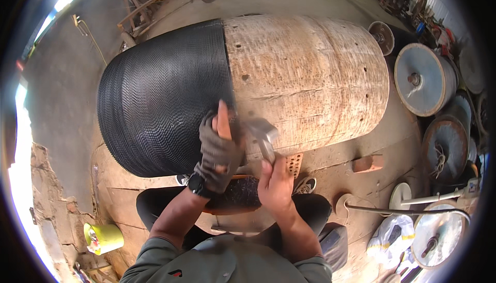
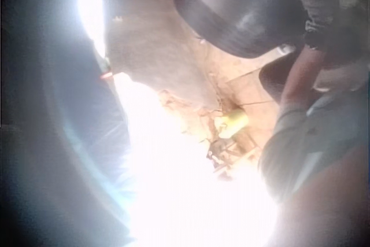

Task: The person assembles a circular metal wheel by placing a central hub and inserting wooden sticks as spokes. They then move to a large cylindrical object and hammer nails into its surface using a hammer.

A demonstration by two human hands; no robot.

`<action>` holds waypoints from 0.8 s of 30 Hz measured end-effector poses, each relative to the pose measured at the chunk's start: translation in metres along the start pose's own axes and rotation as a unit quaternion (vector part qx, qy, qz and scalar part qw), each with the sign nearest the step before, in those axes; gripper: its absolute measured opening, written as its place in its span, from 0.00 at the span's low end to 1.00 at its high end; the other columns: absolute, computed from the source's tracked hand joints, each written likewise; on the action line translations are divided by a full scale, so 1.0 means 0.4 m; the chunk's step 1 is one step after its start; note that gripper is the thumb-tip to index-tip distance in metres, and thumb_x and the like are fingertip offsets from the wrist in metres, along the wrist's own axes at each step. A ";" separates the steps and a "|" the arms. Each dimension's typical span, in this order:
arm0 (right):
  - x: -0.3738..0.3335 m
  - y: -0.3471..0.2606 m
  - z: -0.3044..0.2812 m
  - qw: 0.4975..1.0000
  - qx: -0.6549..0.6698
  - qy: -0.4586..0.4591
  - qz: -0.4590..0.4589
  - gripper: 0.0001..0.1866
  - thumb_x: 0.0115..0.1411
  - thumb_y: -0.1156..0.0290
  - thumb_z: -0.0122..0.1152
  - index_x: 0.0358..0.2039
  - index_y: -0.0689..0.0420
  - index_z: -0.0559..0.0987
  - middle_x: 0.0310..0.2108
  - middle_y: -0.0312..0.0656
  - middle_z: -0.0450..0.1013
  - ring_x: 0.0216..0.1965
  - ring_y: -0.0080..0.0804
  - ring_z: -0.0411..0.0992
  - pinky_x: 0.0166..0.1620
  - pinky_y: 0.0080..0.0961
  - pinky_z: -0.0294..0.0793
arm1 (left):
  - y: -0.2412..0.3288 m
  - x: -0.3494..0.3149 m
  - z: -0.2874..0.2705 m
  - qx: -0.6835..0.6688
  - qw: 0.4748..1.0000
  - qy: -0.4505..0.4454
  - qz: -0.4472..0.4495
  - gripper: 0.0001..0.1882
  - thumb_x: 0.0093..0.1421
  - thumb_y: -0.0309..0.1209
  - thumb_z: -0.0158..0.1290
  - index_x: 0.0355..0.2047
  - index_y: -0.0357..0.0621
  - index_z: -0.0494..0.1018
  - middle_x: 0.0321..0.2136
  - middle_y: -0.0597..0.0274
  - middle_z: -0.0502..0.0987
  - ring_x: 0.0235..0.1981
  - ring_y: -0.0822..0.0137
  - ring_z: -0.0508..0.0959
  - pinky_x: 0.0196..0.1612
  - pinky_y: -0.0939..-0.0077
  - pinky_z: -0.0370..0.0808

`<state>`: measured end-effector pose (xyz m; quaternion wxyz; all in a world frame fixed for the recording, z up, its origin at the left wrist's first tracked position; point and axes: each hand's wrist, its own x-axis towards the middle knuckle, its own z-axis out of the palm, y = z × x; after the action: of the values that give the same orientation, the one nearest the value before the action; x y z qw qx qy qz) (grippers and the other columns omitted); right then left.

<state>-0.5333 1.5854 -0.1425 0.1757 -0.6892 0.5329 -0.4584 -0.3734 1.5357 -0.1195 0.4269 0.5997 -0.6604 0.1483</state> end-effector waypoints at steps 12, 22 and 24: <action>0.010 0.034 0.027 0.988 -0.125 -0.086 -0.013 0.12 0.75 0.68 0.49 0.44 0.65 0.71 0.27 0.54 0.75 0.25 0.38 0.78 0.26 0.35 0.73 | -0.002 -0.370 -0.004 -0.239 0.867 -0.419 -0.122 0.10 0.56 0.37 0.57 0.33 0.46 0.75 0.30 0.55 0.79 0.34 0.51 0.80 0.39 0.56 0.78; 0.020 0.004 0.012 0.995 -0.072 -0.067 0.013 0.12 0.74 0.68 0.49 0.39 0.64 0.72 0.23 0.55 0.73 0.25 0.51 0.76 0.27 0.40 0.70 | 0.043 -0.317 0.001 -0.246 0.837 -0.447 -0.198 0.03 0.55 0.28 0.61 0.26 0.47 0.77 0.28 0.54 0.80 0.31 0.58 0.83 0.35 0.64 0.80; 0.024 0.000 0.014 0.999 -0.023 -0.042 -0.005 0.14 0.76 0.66 0.46 0.38 0.64 0.72 0.23 0.54 0.71 0.24 0.51 0.74 0.26 0.40 0.69 | 0.028 -0.314 -0.007 -0.117 0.904 -0.410 0.025 0.03 0.56 0.29 0.60 0.27 0.47 0.77 0.29 0.55 0.80 0.30 0.57 0.83 0.34 0.64 0.79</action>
<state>-0.5286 1.5755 -0.1412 0.1795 -0.7145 0.5317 -0.4178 -0.3931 1.6239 -0.2076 0.1815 0.5366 -0.8046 -0.1781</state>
